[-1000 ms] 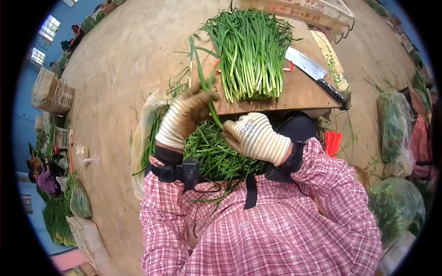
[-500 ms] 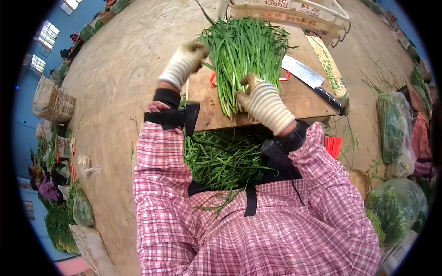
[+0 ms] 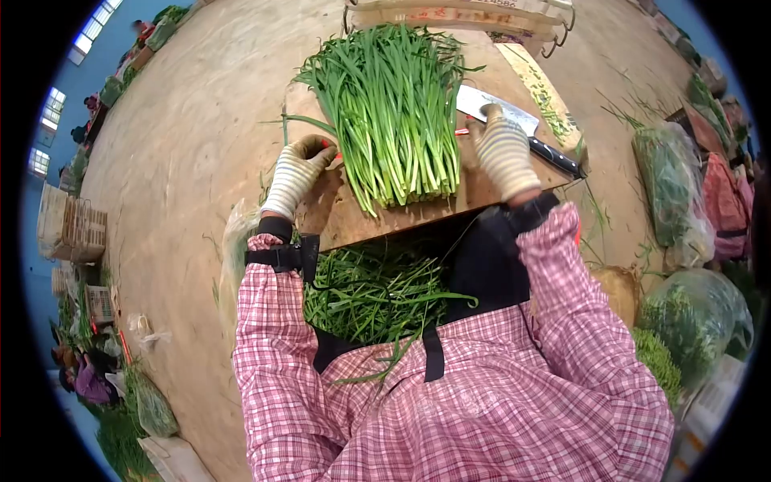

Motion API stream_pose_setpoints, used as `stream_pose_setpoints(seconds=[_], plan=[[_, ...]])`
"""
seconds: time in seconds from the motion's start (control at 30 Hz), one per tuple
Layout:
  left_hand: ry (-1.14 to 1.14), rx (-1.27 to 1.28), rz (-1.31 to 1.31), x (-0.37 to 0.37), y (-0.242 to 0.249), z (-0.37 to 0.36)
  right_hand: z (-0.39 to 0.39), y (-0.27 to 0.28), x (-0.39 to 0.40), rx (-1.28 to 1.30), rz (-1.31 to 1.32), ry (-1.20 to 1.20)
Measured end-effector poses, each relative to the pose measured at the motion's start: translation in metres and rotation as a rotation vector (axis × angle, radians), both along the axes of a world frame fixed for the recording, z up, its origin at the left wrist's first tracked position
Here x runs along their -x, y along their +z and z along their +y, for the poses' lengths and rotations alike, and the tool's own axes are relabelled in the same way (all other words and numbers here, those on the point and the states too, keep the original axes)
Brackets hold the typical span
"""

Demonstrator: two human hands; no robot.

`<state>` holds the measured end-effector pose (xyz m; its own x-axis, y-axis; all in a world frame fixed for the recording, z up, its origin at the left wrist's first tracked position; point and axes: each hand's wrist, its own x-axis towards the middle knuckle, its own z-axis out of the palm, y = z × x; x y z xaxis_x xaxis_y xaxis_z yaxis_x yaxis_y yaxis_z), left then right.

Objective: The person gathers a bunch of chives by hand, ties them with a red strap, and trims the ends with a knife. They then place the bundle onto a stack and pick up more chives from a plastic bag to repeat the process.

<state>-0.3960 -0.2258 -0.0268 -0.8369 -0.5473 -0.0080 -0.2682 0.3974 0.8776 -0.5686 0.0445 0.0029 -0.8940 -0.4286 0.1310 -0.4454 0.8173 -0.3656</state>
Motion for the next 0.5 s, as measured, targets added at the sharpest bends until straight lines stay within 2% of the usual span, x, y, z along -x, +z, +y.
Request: stream_pose_setpoints(seconds=[0.07, 0.1, 0.13, 0.2, 0.27, 0.3, 0.33, 0.4, 0.43, 0.47, 0.5], plan=[[-0.03, -0.179, 0.039, -0.002, 0.014, 0.005, -0.003, -0.021, 0.025, 0.016, 0.02, 0.019], [-0.067, -0.204, 0.038, -0.002, 0.012, -0.001, -0.009, -0.032, 0.037, -0.084, 0.033, 0.099], [-0.065, -0.203, 0.038, -0.003, 0.015, 0.0, -0.011, -0.035, 0.04, -0.181, 0.049, 0.176], [-0.036, -0.117, 0.013, -0.003, 0.021, -0.002, -0.013, -0.043, 0.043, -0.095, 0.14, 0.144], [-0.066, -0.101, 0.067, 0.003, 0.031, 0.003, -0.01, -0.043, 0.037, 0.861, -0.548, -0.109], [-0.105, -0.073, 0.099, 0.01, 0.035, 0.007, -0.015, -0.045, 0.032, 1.074, -0.603, -0.087], [-0.143, -0.047, 0.128, 0.019, 0.042, 0.017, -0.021, -0.057, 0.039, 1.083, -0.513, -0.001], [-0.216, -0.122, 0.21, 0.042, 0.047, 0.037, -0.035, -0.046, 0.035, 1.023, -0.431, 0.033], [-0.236, -0.093, 0.219, 0.053, 0.05, 0.048, -0.041, -0.03, 0.027, 0.837, -0.144, 0.092], [-0.256, -0.064, 0.23, 0.062, 0.052, 0.057, -0.052, -0.027, 0.027, 0.842, -0.18, 0.132], [-0.27, -0.156, 0.251, 0.068, 0.05, 0.064, -0.059, -0.021, 0.028, 0.736, -0.184, 0.133]])
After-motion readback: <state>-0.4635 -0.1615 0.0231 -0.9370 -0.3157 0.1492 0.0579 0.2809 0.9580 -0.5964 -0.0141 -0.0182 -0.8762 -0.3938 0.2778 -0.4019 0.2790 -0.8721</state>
